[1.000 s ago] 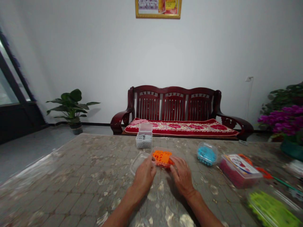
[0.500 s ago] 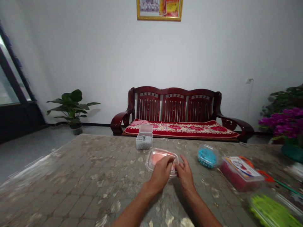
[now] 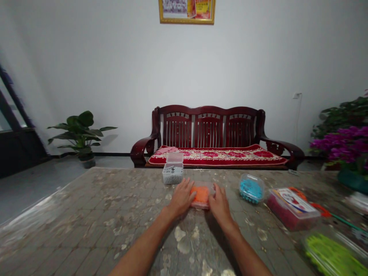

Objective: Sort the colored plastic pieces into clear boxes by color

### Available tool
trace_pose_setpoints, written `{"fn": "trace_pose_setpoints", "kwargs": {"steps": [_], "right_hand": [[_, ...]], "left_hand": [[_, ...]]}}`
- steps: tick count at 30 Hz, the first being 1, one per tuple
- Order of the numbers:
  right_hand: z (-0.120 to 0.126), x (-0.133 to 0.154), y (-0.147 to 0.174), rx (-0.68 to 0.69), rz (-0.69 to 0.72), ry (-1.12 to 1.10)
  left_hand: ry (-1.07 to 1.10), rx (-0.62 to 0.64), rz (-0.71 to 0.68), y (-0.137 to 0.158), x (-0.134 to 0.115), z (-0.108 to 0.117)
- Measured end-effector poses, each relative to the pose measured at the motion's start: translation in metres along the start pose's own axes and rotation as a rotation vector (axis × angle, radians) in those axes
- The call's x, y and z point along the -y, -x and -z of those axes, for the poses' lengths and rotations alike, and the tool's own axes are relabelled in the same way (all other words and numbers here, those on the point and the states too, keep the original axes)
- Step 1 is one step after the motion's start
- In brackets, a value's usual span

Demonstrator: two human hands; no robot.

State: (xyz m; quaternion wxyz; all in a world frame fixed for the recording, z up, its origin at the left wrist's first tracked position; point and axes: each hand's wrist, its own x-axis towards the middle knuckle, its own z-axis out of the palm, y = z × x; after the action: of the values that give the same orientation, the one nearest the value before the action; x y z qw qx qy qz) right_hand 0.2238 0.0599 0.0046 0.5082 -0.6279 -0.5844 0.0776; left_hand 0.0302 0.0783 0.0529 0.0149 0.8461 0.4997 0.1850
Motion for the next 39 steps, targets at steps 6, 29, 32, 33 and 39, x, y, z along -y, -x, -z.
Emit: {"fn": "trace_pose_setpoints", "kwargs": {"steps": [6,29,32,33,39], "right_hand": [[0.0,-0.001,-0.011,0.115,0.148,0.229],[0.006,0.021,-0.016,0.387,0.256,0.504],[0.004,0.019,-0.013,0.344,0.251,0.478],[0.003,0.018,-0.012,0.339,0.245,0.459],[0.0,0.002,-0.028,0.431,0.075,0.019]], "left_hand": [[-0.017,-0.007,-0.037,-0.012,0.002,-0.002],[-0.001,0.021,-0.081,-0.017,0.004,-0.014],[0.01,0.008,-0.088,-0.016,0.005,-0.018],[0.016,0.003,-0.085,-0.016,0.005,-0.019],[0.084,0.002,-0.06,-0.019,0.009,-0.022]]}}
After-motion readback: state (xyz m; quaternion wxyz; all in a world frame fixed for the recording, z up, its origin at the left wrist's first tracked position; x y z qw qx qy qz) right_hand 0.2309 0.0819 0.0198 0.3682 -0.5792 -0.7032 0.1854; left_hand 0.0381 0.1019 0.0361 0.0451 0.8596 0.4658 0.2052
